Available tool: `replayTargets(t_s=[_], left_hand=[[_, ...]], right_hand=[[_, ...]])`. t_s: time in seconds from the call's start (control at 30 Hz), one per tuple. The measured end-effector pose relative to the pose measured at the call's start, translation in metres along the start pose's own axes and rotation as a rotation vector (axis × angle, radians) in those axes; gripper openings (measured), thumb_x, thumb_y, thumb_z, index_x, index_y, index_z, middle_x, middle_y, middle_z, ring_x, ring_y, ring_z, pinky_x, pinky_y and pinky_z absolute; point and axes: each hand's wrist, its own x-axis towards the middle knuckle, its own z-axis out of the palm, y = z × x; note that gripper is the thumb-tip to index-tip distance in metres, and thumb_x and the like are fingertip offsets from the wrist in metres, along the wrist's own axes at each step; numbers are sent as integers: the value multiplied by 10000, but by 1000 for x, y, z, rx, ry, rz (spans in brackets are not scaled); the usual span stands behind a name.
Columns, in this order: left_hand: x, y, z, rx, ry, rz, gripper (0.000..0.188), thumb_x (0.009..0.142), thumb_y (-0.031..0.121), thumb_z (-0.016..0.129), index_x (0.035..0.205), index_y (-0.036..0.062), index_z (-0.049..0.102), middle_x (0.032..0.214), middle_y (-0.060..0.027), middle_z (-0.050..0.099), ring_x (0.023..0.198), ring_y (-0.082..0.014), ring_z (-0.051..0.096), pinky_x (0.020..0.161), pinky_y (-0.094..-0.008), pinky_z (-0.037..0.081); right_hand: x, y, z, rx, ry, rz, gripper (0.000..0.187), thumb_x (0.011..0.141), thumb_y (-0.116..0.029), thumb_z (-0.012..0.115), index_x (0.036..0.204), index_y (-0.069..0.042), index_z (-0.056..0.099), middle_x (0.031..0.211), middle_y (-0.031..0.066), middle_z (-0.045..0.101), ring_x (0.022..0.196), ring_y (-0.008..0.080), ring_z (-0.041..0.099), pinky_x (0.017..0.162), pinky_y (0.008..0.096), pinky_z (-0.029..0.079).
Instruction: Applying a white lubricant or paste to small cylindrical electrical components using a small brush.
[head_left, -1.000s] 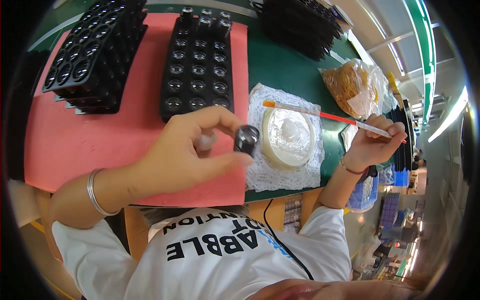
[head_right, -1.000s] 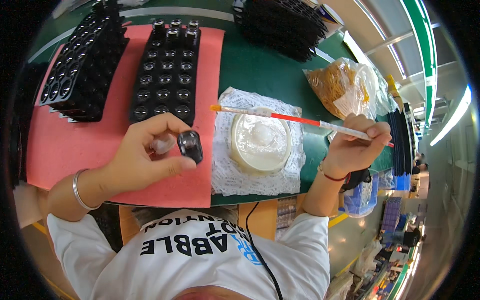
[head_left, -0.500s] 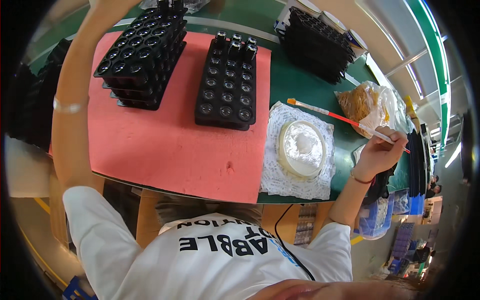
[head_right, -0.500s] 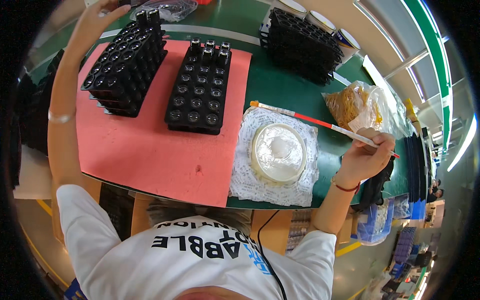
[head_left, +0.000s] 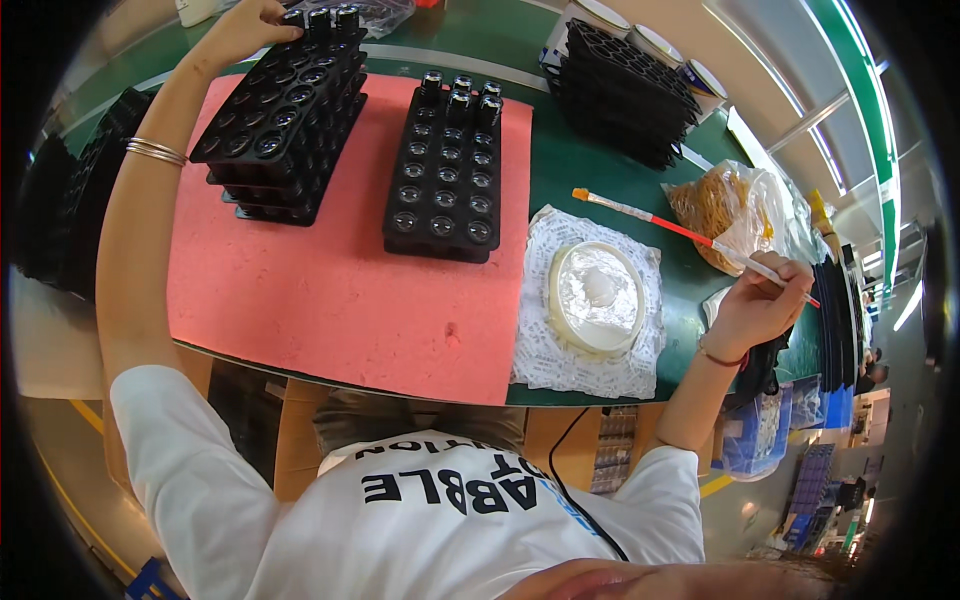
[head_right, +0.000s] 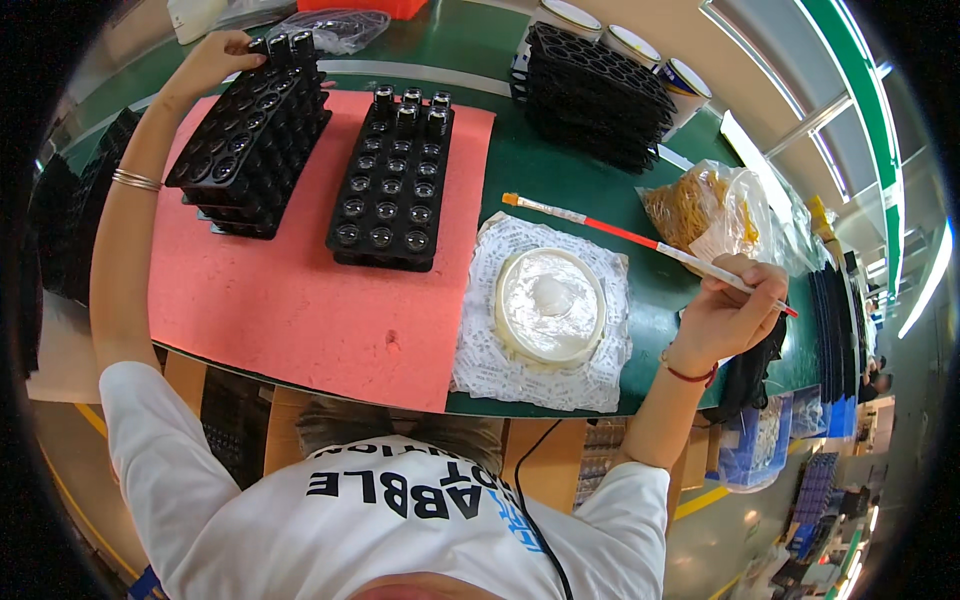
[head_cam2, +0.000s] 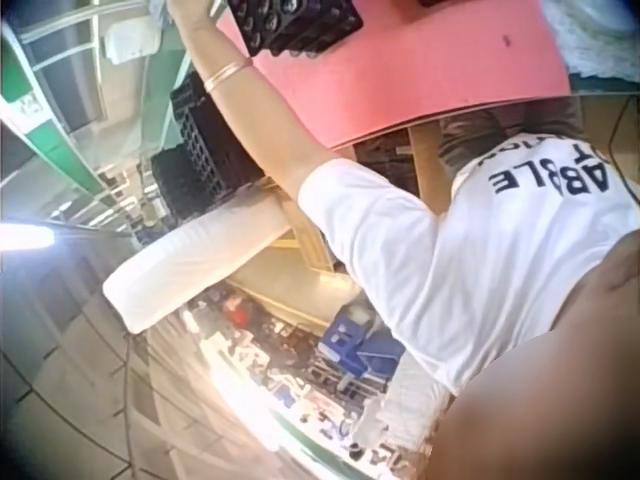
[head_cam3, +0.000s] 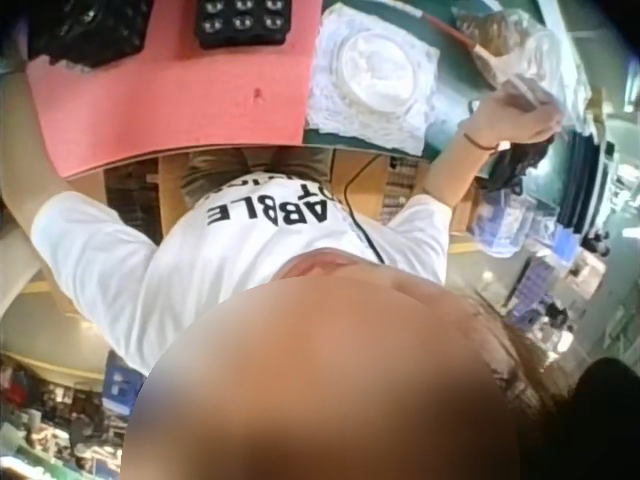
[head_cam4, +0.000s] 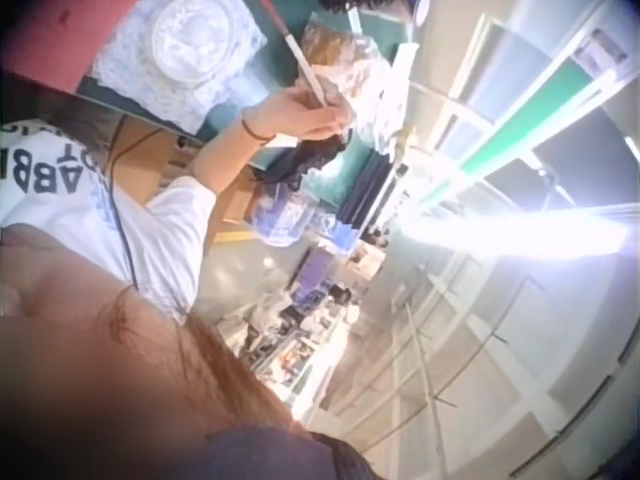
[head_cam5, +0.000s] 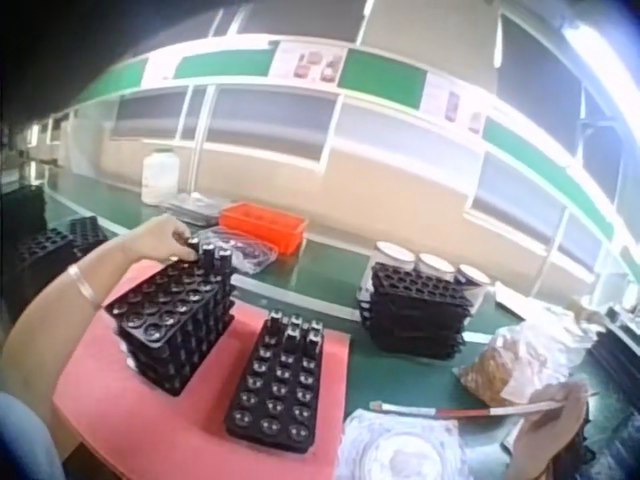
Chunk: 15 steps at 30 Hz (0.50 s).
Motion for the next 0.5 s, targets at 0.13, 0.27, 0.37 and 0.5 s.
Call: replayTargets(t_s=[0.13,0.27,0.37,0.5], left_hand=[[-3,-7,0,-75,27,71,274,747,235,614,821,-26,571,753,-42,573,703,-98,513,668,-239,397],[-27,61,-7,343,287,-71,429,733,350,589,930,-27,533,790,-122,576,728,-189,548,671,-299,416],[-68,148,-13,476,475,-53,411,731,337,550,994,25,503,841,-148,576,787,-267,562,701,-346,427],[-50,182,57,424,307,367,357,682,263,551,955,34,516,937,-132,558,832,-312,551,726,-401,439]], right_hand=[[-1,-2,6,-25,-38,-27,297,887,-299,391,721,-55,422,557,61,456,464,115,408,419,183,313],[0,-1,-1,-58,-56,-36,303,890,-299,383,723,-49,422,559,75,470,452,122,411,415,189,315],[2,6,12,-10,-44,-30,309,891,-296,384,720,-43,424,555,81,465,439,128,410,408,199,317],[-1,0,-2,-20,-34,-61,301,888,-279,398,712,-37,431,553,75,461,424,140,418,399,205,326]])
